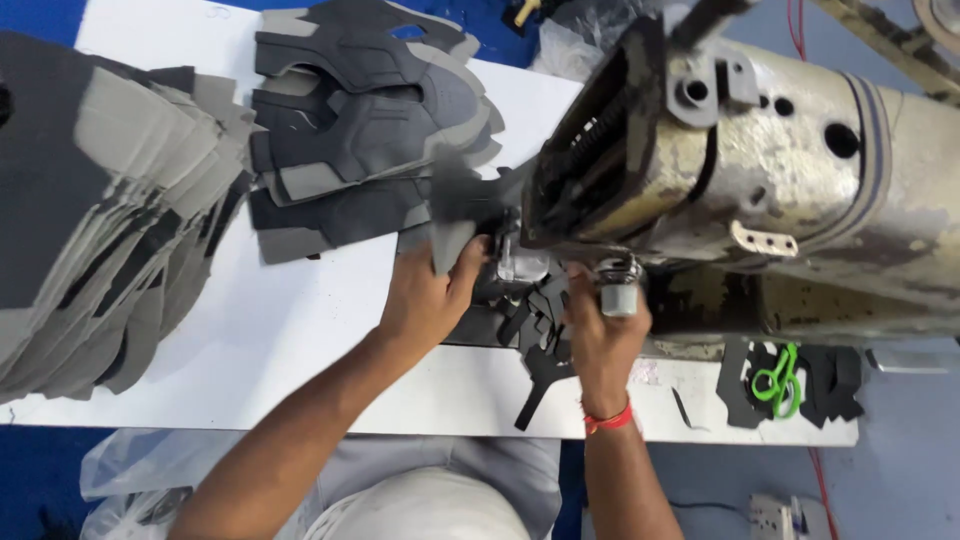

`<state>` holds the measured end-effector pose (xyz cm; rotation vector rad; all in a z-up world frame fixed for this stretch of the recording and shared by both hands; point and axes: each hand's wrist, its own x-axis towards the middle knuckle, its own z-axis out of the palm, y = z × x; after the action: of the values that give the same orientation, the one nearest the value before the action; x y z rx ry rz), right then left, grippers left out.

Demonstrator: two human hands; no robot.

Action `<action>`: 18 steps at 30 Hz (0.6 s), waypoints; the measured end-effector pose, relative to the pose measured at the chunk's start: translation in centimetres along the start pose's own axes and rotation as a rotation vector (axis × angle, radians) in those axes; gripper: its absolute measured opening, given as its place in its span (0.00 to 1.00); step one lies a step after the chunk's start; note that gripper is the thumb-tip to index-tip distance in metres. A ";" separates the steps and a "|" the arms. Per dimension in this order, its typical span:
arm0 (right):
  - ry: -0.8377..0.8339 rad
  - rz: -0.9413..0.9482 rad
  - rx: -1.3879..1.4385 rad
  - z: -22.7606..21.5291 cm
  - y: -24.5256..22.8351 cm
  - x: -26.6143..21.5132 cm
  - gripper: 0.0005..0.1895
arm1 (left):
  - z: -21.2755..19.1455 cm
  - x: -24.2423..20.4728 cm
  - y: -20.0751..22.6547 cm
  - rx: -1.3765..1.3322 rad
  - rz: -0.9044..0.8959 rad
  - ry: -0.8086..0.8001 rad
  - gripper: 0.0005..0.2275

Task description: The person uses a sewing machine to stitch gray and black shoe parts together. They pick up a shoe part from a stack, align it with a smaller piece, and feed it through the machine. After sewing, they cut the thread with scissors and place the finished part on a pile.

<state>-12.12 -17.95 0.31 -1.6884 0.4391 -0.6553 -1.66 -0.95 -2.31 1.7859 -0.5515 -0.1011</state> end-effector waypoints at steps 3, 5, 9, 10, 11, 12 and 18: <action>0.093 -0.020 -0.067 -3.2 0.9 1.1 0.07 | 1.1 -1.0 0.9 0.112 0.228 0.217 0.10; 0.234 0.089 -0.140 -6.3 2.7 1.5 0.08 | 1.1 -0.9 1.8 0.016 0.284 0.330 0.10; 0.147 0.094 -0.451 -9.2 6.1 1.4 0.09 | 1.7 -1.1 0.6 -0.050 0.082 0.244 0.12; 0.112 0.143 -0.520 -9.4 7.2 1.5 0.10 | 1.6 -1.2 1.0 -0.052 0.041 0.211 0.13; 0.075 0.185 -0.584 -9.3 8.3 1.8 0.10 | 1.4 -1.0 1.3 -0.050 0.006 0.185 0.14; 0.078 0.180 -0.579 -8.6 8.9 2.5 0.10 | 1.4 -0.9 1.6 -0.048 0.014 0.186 0.14; -0.343 0.011 -0.716 -2.7 23.1 6.1 0.06 | 1.3 -1.8 1.6 -0.130 -0.002 0.177 0.14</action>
<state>-7.73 -28.76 -20.72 -2.4194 0.4636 -0.1815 -4.25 -1.62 -1.55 1.6501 -0.4064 0.0196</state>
